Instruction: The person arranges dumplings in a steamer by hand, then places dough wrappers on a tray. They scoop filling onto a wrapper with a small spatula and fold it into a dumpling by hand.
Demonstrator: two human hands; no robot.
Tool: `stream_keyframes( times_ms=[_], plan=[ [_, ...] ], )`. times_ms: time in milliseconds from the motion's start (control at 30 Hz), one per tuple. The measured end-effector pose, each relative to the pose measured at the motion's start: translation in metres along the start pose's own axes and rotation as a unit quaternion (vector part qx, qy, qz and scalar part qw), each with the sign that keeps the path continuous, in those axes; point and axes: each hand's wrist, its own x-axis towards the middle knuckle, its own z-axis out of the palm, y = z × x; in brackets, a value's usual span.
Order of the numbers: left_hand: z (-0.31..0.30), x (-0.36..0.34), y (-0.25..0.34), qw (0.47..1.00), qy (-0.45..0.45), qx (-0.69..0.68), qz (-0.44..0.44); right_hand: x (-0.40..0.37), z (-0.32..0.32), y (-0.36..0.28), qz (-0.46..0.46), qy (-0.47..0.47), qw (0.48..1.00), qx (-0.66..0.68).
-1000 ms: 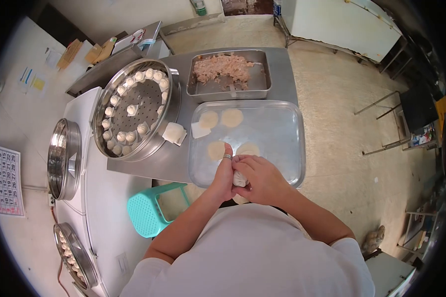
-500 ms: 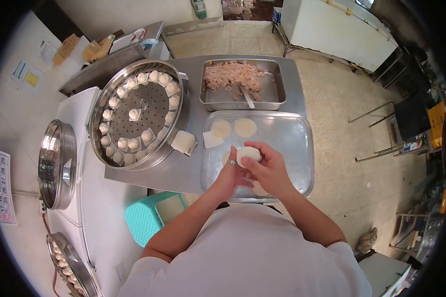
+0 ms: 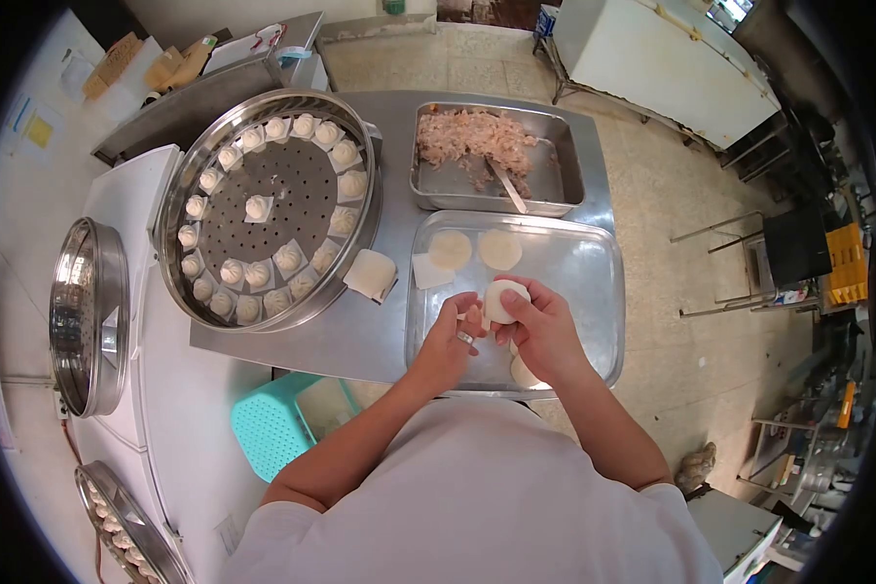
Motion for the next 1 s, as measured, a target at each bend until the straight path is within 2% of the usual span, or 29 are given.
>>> stream_keyframes(
  times_ms=[100,200,300,333,400,500,600,700,800,1000],
  plan=[
    [-0.007,0.009,-0.009,0.997,-0.037,-0.068,-0.005,-0.004,0.002,0.005,0.032,-0.036,0.999,-0.001],
    [-0.017,0.019,-0.028,0.999,0.004,-0.033,0.013,-0.008,-0.002,0.006,0.062,-0.045,0.997,0.010],
    [-0.047,0.039,-0.037,0.996,0.065,-0.056,0.015,-0.014,-0.008,0.008,0.092,-0.030,0.995,0.009],
    [-0.055,0.045,-0.026,0.990,0.121,0.068,0.023,-0.016,-0.010,0.009,0.092,-0.025,0.995,0.007],
    [-0.069,0.062,-0.004,0.924,0.220,0.311,0.038,-0.022,-0.017,0.011,0.091,-0.013,0.996,0.004],
    [-0.093,0.094,-0.013,0.813,0.197,0.528,0.146,-0.027,-0.028,0.018,0.086,0.005,0.996,0.004],
    [-0.098,0.119,-0.015,0.764,0.131,0.622,0.109,-0.034,-0.036,0.023,0.082,0.018,0.996,0.012],
    [-0.103,0.136,-0.012,0.747,0.073,0.658,0.066,-0.040,-0.043,0.027,0.078,0.025,0.996,0.018],
    [-0.109,0.143,-0.005,0.755,0.047,0.653,0.029,-0.044,-0.050,0.031,0.070,0.041,0.996,0.024],
    [-0.113,0.141,0.004,0.783,0.079,0.617,-0.012,-0.049,-0.063,0.036,0.061,0.058,0.996,0.028]
  ],
)
